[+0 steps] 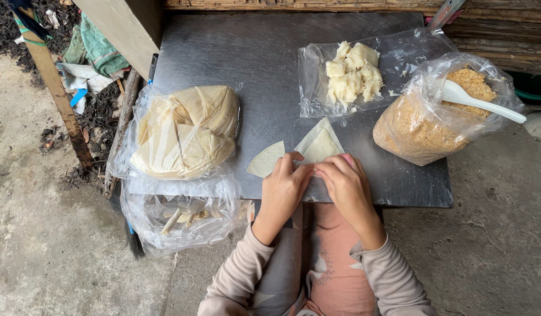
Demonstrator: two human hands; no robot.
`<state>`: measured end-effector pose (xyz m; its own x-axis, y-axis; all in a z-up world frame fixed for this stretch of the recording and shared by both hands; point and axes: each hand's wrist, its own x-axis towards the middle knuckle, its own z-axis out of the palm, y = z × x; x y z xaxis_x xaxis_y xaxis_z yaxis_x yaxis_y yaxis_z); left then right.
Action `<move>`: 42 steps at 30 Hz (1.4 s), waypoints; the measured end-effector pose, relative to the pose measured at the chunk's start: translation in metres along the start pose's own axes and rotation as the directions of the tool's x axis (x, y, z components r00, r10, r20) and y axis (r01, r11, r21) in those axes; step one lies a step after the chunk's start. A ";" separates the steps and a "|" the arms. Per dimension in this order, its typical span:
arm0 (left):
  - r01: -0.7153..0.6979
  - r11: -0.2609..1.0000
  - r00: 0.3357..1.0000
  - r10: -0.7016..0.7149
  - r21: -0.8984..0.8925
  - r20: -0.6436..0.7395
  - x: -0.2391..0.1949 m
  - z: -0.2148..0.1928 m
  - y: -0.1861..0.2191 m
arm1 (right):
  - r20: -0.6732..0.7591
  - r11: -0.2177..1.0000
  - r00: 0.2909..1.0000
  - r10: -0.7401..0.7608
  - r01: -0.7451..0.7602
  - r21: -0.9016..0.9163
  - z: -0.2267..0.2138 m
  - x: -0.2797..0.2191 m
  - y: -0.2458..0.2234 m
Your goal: The person assembles triangular food wraps by placing a grain filling onto the center of a wrapper and folding the edges to seal it. The person repeats this process for multiple wraps, placing the finished items into a plastic bag.
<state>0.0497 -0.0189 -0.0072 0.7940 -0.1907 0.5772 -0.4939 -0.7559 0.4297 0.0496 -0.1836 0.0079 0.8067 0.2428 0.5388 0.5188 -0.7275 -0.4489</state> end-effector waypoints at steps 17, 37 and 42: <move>0.041 0.999 0.999 -0.040 -0.011 0.023 0.001 -0.003 0.003 | 0.039 0.991 0.996 -0.077 0.080 -0.109 -0.002 0.001 0.001; -0.035 0.997 0.998 0.039 -0.064 0.054 -0.001 -0.011 -0.002 | -0.009 0.998 1.000 0.022 -0.023 -0.052 -0.002 -0.008 -0.012; -0.033 0.998 0.999 0.034 -0.044 0.034 0.000 -0.008 -0.003 | -0.007 0.998 1.000 0.000 -0.001 -0.057 -0.004 -0.005 -0.014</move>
<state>0.0480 -0.0114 -0.0026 0.7882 -0.2377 0.5676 -0.5348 -0.7208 0.4408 0.0371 -0.1778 0.0142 0.8048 0.2382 0.5437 0.5015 -0.7628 -0.4081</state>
